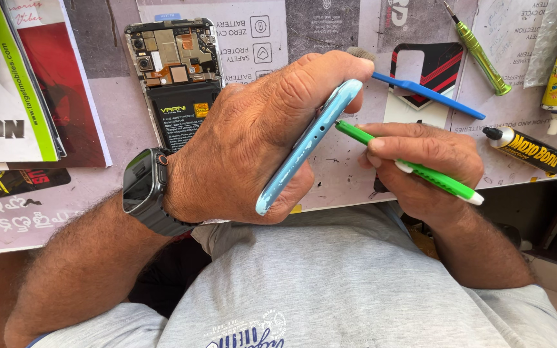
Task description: The person cleans the inside of a light blue smartphone back cover using a toothbrush and a green utility knife. They then apply adhesive from a yellow tube along the edges of the cover. The person continues to scrape and clean the cover with the knife and toothbrush.
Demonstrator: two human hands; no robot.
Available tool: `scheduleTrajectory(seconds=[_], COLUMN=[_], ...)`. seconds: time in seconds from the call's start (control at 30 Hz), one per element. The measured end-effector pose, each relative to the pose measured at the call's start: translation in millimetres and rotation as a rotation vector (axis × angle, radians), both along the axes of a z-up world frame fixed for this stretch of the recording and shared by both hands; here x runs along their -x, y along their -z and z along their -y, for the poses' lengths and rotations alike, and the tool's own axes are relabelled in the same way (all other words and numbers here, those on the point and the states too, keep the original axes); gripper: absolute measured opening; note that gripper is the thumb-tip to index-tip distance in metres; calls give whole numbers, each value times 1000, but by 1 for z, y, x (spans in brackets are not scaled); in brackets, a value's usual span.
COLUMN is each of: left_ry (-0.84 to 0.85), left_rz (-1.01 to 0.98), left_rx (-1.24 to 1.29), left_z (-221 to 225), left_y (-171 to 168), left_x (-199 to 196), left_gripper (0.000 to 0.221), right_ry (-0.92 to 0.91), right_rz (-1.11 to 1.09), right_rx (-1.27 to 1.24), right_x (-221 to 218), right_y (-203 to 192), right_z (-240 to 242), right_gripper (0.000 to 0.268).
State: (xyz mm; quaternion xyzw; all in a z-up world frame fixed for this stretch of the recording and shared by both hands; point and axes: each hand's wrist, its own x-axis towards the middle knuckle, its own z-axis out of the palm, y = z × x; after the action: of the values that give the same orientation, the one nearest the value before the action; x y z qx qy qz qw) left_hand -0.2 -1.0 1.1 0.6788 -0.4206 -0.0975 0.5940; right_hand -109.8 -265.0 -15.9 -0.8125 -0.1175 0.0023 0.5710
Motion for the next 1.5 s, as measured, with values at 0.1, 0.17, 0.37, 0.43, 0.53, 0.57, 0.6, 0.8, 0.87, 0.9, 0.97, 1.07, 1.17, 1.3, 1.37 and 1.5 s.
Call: scheduleTrajectory(seconds=[0.1, 0.17, 0.37, 0.43, 0.53, 0.57, 0.6, 0.8, 0.87, 0.9, 0.97, 1.07, 1.17, 1.3, 1.37, 1.5], left_ry=[8, 8, 12, 9, 1, 2, 3, 20, 24, 26, 30, 33, 37, 41, 37, 42], left_rz=[-9, -11, -36, -28, -7, -8, -9, -17, -28, -28, -11, -3, -4, -10, 5, 0], left_rx=[-8, -3, -1, -5, -8, -9, -11, 6, 8, 11, 17, 10, -1, 1, 5, 14], left_z=[0, 0, 1, 0, 0, 0, 0, 0, -1, -2, -2, -1, -1, -1, -1, -1], left_y=[0, 0, 0, -1, -1, -1, -1, 1, 0, -1, 0, 1, 0, 0, 0, 1], left_x=[0, 0, 1, 1, 1, 1, 1, -1, 0, 0, -1, -2, -1, -1, -1, -1], left_gripper=[83, 83, 78, 78, 78, 77, 77, 74, 75, 75, 76, 75, 76, 77, 78, 77], right_ry=[-73, -65, -73, -66, -16, -32, -49, -21, -92, -128, -79, -74, -112, -60, -143, -64], right_rz=[11, -38, -19, -21, 1, -10, -21, 17, 7, 2, 26, 60, 53, 100, 125, 133], right_rx=[25, -26, -25, -22, -3, -11, -20, 69, 51, 42, 20, 71, 41, 102, 121, 84], right_x=[0, 1, -1, -2, -2, -1, -1, -3, -3, -2, -4, -1, -2, -1, 0, 0], right_y=[-2, -3, -2, -3, -2, -3, -3, -7, -7, -7, -1, -1, -3, -4, -3, -1], right_z=[3, 4, 2, 2, -1, -1, -1, 0, 0, 2, 2, 2, 2, -1, -1, -1], right_gripper=[31, 30, 27, 26, 27, 28, 28, 29, 29, 29, 28, 27, 29, 31, 31, 31])
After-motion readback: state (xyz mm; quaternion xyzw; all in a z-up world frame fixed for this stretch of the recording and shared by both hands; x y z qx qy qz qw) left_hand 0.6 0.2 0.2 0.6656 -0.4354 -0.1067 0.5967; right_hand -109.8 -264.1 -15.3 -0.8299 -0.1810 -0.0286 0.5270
